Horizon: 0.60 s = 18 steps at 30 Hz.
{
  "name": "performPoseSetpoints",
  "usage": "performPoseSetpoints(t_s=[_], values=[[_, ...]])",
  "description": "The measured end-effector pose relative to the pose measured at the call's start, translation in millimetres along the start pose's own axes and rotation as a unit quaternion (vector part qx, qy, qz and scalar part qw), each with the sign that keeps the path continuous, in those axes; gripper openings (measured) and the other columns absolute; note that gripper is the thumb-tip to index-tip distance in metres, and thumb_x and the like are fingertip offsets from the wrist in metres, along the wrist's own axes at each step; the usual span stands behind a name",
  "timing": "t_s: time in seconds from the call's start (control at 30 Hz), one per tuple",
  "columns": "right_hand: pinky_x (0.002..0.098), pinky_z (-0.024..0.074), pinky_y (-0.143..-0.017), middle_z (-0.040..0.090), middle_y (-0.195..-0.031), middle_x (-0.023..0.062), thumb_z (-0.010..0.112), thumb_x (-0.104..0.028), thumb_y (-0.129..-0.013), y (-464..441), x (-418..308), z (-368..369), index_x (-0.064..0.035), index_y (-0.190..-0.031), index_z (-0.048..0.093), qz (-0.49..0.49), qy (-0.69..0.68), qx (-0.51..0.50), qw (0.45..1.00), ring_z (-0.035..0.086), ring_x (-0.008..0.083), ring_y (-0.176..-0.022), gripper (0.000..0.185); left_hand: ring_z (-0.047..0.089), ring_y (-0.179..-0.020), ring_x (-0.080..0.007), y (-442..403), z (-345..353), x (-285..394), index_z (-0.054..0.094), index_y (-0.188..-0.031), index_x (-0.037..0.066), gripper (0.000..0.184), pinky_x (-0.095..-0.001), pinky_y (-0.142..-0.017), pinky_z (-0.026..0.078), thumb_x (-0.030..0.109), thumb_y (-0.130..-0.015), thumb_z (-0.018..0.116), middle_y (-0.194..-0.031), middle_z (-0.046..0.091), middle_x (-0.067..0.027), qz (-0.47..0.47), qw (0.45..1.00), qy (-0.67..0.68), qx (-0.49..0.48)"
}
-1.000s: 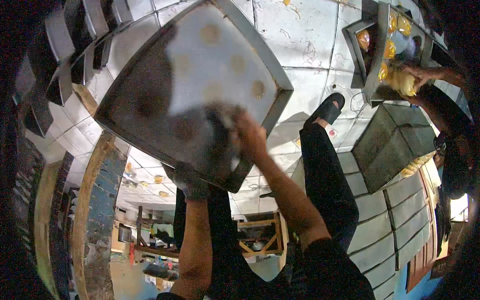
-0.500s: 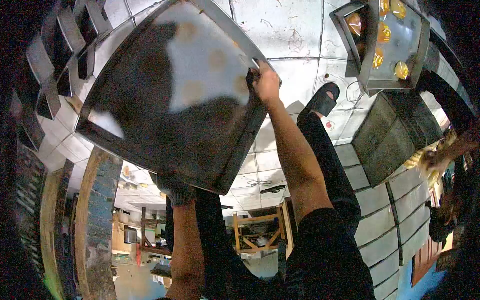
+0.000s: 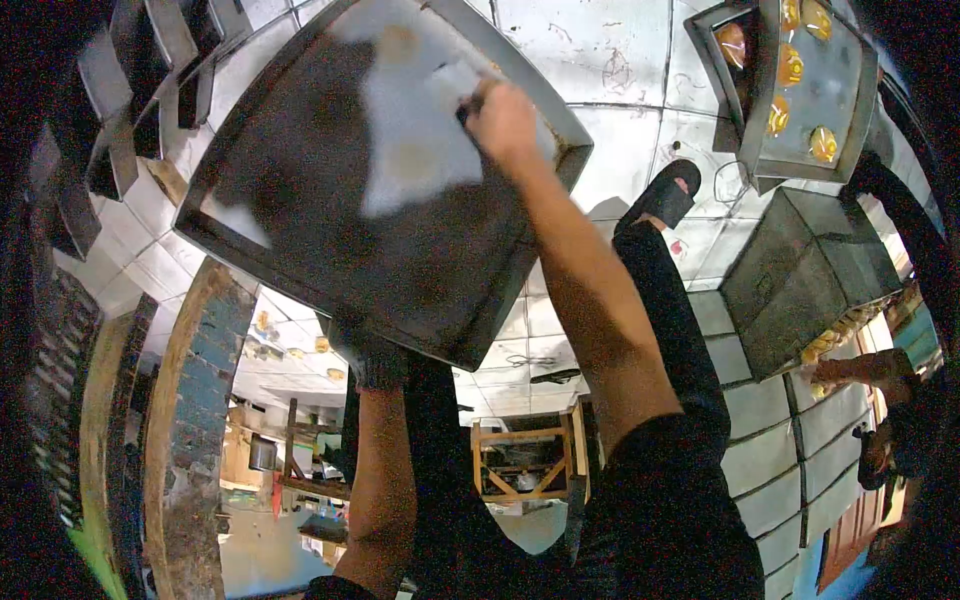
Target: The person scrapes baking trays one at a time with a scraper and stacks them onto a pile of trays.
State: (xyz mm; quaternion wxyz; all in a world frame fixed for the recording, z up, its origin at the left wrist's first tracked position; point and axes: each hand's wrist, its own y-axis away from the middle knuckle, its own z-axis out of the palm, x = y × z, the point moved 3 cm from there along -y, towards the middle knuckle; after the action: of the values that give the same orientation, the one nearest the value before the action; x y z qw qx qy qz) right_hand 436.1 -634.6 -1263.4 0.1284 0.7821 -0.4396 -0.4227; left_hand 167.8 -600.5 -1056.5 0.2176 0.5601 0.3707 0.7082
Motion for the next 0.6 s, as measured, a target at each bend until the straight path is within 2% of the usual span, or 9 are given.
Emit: performPoseSetpoints(t_s=[0.07, 0.13, 0.17, 0.2, 0.23, 0.33, 0.47, 0.5, 0.6], values=[[0.0464, 0.0548, -0.075, 0.071, -0.084, 0.0250, 0.077, -0.025, -0.090, -12.9, -13.0, -5.6, 0.0017, -0.096, 0.072, 0.036, 0.007, -0.004, 0.999, 0.071, 0.0371, -0.080, 0.028, 0.048, -0.133, -0.0437, -1.0, 5.2, 2.6, 0.030, -0.158, 0.010, 0.076, -0.0590, -0.113, 0.046, 0.006, -0.089, 0.063, -0.152, 0.042, -0.0211, -0.012, 1.000, 0.015, -0.020], [0.0464, 0.0549, -0.077, 0.072, -0.087, 0.0251, 0.078, -0.028, -0.088, 31.8, -36.6, -0.4, 0.0039, -0.096, 0.071, 0.072, -0.030, -0.161, 0.984, 0.072, 0.0374, -0.082, 0.033, 0.055, -0.126, -0.0396, 3.1, 14.9, 3.8, 0.039, -0.153, 0.004, 0.068, -0.0551, -0.109, 0.048, 0.020, -0.091, 0.062, -0.145, 0.050, -0.0206, 0.016, 0.994, -0.089, 0.059], [0.0462, 0.0554, -0.077, 0.072, -0.086, 0.0262, 0.078, -0.024, -0.087, 76.5, -59.3, 2.3, 0.0053, -0.098, 0.071, -0.013, -0.080, -0.147, 0.986, 0.072, 0.0373, -0.082, 0.032, 0.055, -0.126, -0.0396, 6.3, 14.8, 4.7, 0.039, -0.153, 0.004, 0.068, -0.0551, -0.109, 0.048, 0.020, -0.091, 0.062, -0.145, 0.050, -0.0206, 0.016, 0.995, -0.083, 0.054], [0.0465, 0.0555, -0.081, 0.072, -0.094, 0.0277, 0.075, -0.019, -0.087, 115.9, -88.4, -8.8, 0.0055, -0.097, 0.072, 0.017, -0.024, -0.300, 0.953, 0.072, 0.0376, -0.086, 0.026, 0.057, -0.122, -0.0381, 6.7, 8.5, 3.1, 0.040, -0.151, 0.004, 0.065, -0.0529, -0.105, 0.051, 0.017, -0.090, 0.060, -0.141, 0.053, -0.0192, -0.013, 0.992, -0.095, 0.079], [0.0480, 0.0550, -0.084, 0.072, -0.105, 0.0281, 0.072, -0.014, -0.087, 167.3, -110.9, -13.1, 0.0038, -0.106, 0.071, -0.135, 0.043, -0.217, 0.966, 0.072, 0.0374, -0.090, 0.026, 0.058, -0.120, -0.0373, 4.5, 4.6, 2.6, 0.041, -0.150, 0.004, 0.064, -0.0517, -0.103, 0.053, 0.015, -0.090, 0.060, -0.138, 0.055, -0.0184, -0.026, 0.992, -0.097, 0.083], [0.0470, 0.0552, -0.085, 0.071, -0.111, 0.0279, 0.072, -0.012, -0.088, 226.7, -120.2, -28.3, 0.0028, -0.117, 0.067, -0.153, -0.133, -0.146, 0.968, 0.072, 0.0373, -0.093, 0.033, 0.061, -0.109, -0.0303, 14.1, 16.3, 19.8, 0.049, -0.140, 0.002, 0.055, -0.0448, -0.092, 0.057, 0.006, -0.086, 0.061, -0.129, 0.060, -0.0139, 0.039, 0.986, -0.159, 0.013], [0.0448, 0.0548, -0.081, 0.072, -0.107, 0.0242, 0.070, -0.009, -0.093, 258.4, -136.0, -158.4, 0.0012, -0.120, 0.066, 0.047, -0.122, -0.085, 0.988, 0.072, 0.0394, -0.095, 0.029, 0.060, -0.105, -0.0236, 72.9, 69.4, 93.9, 0.054, -0.127, 0.001, 0.045, -0.0404, -0.093, 0.052, 0.001, -0.083, 0.064, -0.123, 0.061, -0.0111, 0.173, 0.968, -0.160, -0.090], [0.0471, 0.0543, -0.080, 0.070, -0.105, 0.0261, 0.070, -0.013, -0.093, 277.3, -149.4, -192.5, 0.0031, -0.115, 0.066, -0.014, -0.134, -0.040, 0.990, 0.069, 0.0433, -0.094, 0.028, 0.059, -0.109, -0.0225, 83.8, 59.7, 121.5, 0.055, -0.127, 0.000, 0.045, -0.0403, -0.099, 0.049, 0.000, -0.083, 0.063, -0.123, 0.061, -0.0107, 0.255, 0.923, -0.248, -0.147], [0.0480, 0.0536, -0.081, 0.068, -0.104, 0.0266, 0.069, -0.018, -0.095, 342.1, -197.7, -289.4, 0.0035, -0.112, 0.066, -0.091, -0.137, 0.030, 0.986, 0.066, 0.0471, -0.095, 0.027, 0.055, -0.117, -0.0239, 172.0, 93.0, 223.2, 0.052, -0.132, -0.002, 0.054, -0.0375, -0.104, 0.043, 0.014, -0.086, 0.077, -0.127, 0.061, -0.0114, 0.254, 0.935, -0.176, -0.176]])
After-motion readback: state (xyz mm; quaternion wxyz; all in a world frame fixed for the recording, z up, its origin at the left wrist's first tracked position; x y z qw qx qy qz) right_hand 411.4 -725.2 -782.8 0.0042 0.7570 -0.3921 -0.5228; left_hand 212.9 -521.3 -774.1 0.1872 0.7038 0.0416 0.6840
